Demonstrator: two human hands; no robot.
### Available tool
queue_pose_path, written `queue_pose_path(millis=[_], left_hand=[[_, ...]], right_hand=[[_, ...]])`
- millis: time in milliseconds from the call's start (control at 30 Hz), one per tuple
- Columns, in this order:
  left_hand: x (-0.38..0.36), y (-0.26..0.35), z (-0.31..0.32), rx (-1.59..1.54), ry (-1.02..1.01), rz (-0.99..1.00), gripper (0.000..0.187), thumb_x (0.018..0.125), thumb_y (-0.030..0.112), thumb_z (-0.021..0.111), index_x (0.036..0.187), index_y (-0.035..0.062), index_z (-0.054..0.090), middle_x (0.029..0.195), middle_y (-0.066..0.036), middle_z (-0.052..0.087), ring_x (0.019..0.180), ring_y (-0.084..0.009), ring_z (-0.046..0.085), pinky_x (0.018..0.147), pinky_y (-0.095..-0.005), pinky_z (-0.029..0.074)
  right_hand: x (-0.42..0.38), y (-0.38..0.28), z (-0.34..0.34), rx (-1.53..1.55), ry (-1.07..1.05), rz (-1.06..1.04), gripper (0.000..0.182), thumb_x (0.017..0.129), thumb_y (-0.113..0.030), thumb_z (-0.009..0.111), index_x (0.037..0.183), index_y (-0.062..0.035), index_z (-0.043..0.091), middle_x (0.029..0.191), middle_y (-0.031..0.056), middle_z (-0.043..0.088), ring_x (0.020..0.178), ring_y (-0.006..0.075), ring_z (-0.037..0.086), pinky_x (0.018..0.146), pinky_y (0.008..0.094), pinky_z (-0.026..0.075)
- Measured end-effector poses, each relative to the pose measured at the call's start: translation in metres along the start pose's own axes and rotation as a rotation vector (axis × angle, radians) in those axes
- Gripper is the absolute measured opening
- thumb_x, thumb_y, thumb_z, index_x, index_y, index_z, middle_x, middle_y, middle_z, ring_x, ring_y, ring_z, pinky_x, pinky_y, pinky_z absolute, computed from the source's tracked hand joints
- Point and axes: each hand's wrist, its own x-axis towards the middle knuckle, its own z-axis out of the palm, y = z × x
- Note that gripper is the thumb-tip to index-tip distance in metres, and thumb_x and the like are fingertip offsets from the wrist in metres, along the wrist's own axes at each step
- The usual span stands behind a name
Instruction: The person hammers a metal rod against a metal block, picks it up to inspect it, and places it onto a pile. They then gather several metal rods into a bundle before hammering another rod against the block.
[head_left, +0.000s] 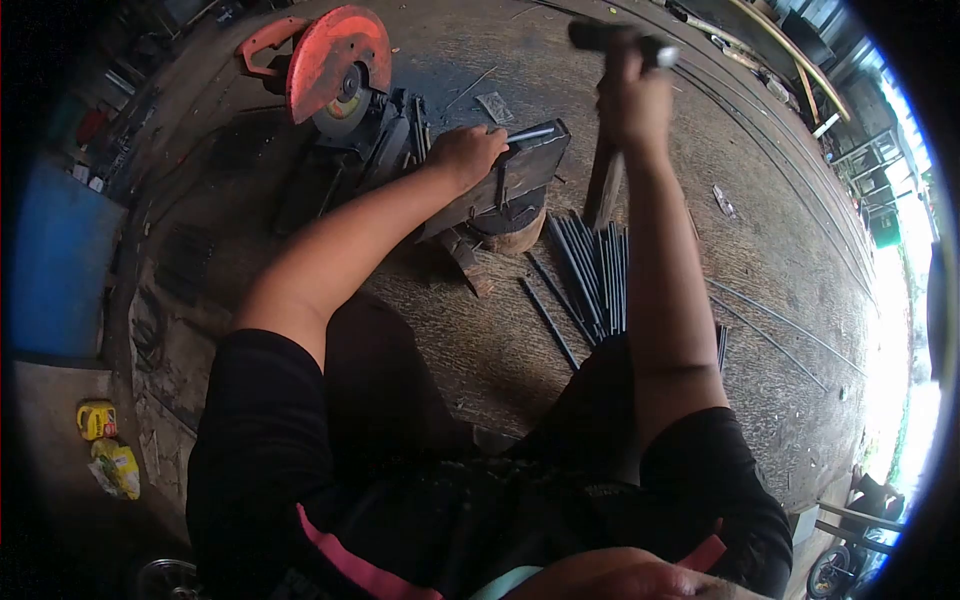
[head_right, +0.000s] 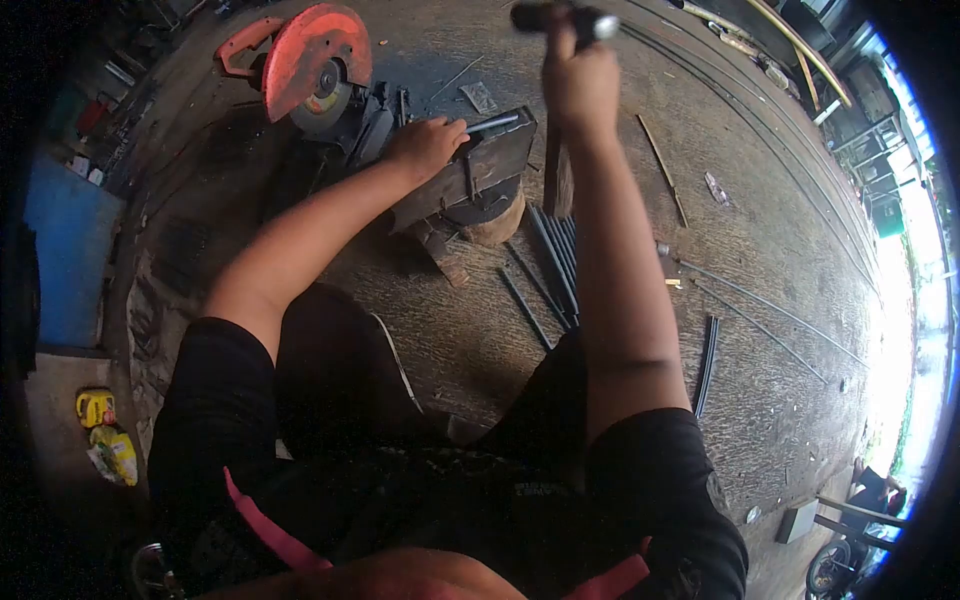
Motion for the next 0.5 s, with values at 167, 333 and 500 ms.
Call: queue_pose_path(millis=[167,333,500], left_hand=[[-0.001,-0.010,0.010,-0.052,0.042,-0.030,0.028,0.093,0.035,0.051,0.090,0.0080,0.057,0.083,-0.019,0.063,0.080,-0.0383,0.063,0.066,-0.0502,0.050],[-0.003,-0.005,0.005,0.026,-0.041,-0.048,0.024,0.093,0.033,0.051,0.091,0.0090,0.057,0.081,-0.019,0.063,0.077,-0.0392,0.063,0.065,-0.0506,0.049],[-0.001,0.003,0.002,-0.059,-0.007,0.036,0.022,0.092,0.029,0.052,0.090,0.0082,0.056,0.076,-0.017,0.064,0.074,-0.0384,0.064,0.062,-0.0498,0.050]], right_hand=[[-0.027,0.064,0.026,-0.401,-0.403,0.473,0.068,0.086,-0.059,0.044,0.117,-0.0007,0.062,0.115,0.0289,0.060,0.116,0.0406,0.054,0.100,0.0423,0.040],[0.000,0.037,0.009,-0.347,-0.294,0.340,0.069,0.087,-0.061,0.046,0.105,0.0024,0.065,0.104,0.0296,0.063,0.107,0.0436,0.058,0.092,0.0455,0.044],[-0.006,-0.053,-0.023,0.074,0.038,0.022,0.063,0.090,-0.060,0.044,0.090,-0.0014,0.067,0.057,0.0048,0.057,0.051,0.0165,0.059,0.049,0.0306,0.045]])
